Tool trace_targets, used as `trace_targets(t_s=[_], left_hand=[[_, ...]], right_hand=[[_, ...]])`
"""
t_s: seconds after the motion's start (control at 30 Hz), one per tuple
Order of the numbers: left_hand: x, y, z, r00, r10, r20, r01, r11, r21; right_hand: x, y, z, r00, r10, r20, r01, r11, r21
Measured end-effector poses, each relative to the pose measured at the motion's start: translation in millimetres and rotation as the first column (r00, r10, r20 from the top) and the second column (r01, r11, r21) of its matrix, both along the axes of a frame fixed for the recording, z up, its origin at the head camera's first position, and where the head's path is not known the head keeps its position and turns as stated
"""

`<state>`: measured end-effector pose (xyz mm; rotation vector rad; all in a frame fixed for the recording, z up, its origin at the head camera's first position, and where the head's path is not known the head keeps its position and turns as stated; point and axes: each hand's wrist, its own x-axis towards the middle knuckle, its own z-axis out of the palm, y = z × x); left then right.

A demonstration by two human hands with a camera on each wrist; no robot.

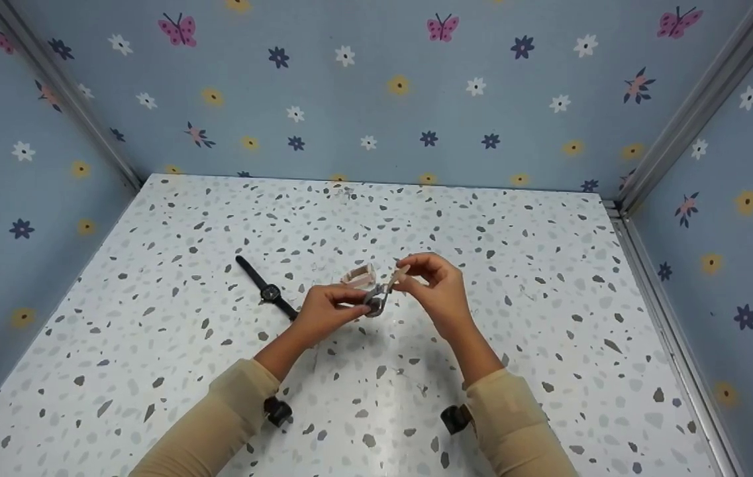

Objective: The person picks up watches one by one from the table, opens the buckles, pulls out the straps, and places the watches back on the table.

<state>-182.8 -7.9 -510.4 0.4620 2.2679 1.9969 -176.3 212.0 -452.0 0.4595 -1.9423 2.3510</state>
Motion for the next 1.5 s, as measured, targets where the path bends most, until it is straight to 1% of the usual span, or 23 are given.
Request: trace_targets(t_s=[0.27, 0.4, 0.5, 0.63, 0.73, 0.9, 1.03, 1.13, 1.23, 1.33, 1.5], left_hand=[[-1.3, -0.9, 3.1, 1.000, 0.001, -0.018, -0.001, 0.999, -0.033], [-2.7, -1.1, 4.8, 1.000, -0.008, -0.016, 0.007, 0.999, -0.039], [-3.3, -1.3, 6.3, 1.000, 0.003, -0.010, -0.003, 0.999, -0.048], [-3.5, -1.1, 7.7, 1.000, 0.028, -0.005, -0.028, 0.999, -0.039], [-4.3, -1.1, 7.6, 0.999, 0.032, -0.011, -0.032, 0.999, -0.023], [-5.3, -1.4, 6.9, 0.999, 0.029, -0.013, -0.029, 1.000, 0.004], [-6.0, -1.7, 6.3, 0.999, 0.035, -0.006, -0.035, 0.999, 0.021], [-7.0, -2.0, 6.0, 0.999, 0.040, -0.008, -0.040, 0.999, 0.031], [-7.3, -2.3, 6.4, 0.999, 0.039, -0.002, -0.038, 0.999, 0.036], [-7.9, -2.3, 6.9, 0.999, 0.034, 0.004, -0.034, 0.999, 0.034], [-8.8, -2.3, 6.8, 1.000, 0.026, -0.005, -0.025, 0.999, 0.032]], right_hand=[[0.2, 1, 0.2, 1.000, 0.001, -0.002, -0.001, 1.000, 0.031], [0.6, 2, -3.2, 1.000, 0.002, -0.004, -0.001, 0.999, 0.050], [1.0, 3, -8.5, 0.999, -0.015, -0.032, 0.019, 0.991, 0.133], [2.5, 3, -17.4, 0.997, -0.054, -0.062, 0.069, 0.962, 0.264], [3.7, 2, -23.9, 0.996, -0.067, -0.054, 0.080, 0.952, 0.296], [3.5, 1, -32.0, 0.998, -0.062, -0.033, 0.069, 0.953, 0.295], [2.5, 0, -35.3, 0.997, -0.066, -0.026, 0.071, 0.953, 0.294], [1.2, 0, -37.2, 0.998, -0.067, -0.018, 0.069, 0.958, 0.277], [-0.3, -2, -39.0, 0.998, -0.059, -0.007, 0.059, 0.967, 0.248], [-1.9, -5, -40.4, 0.999, -0.050, 0.003, 0.047, 0.970, 0.238], [-3.7, -10, -41.5, 0.998, -0.046, 0.042, 0.035, 0.975, 0.220]])
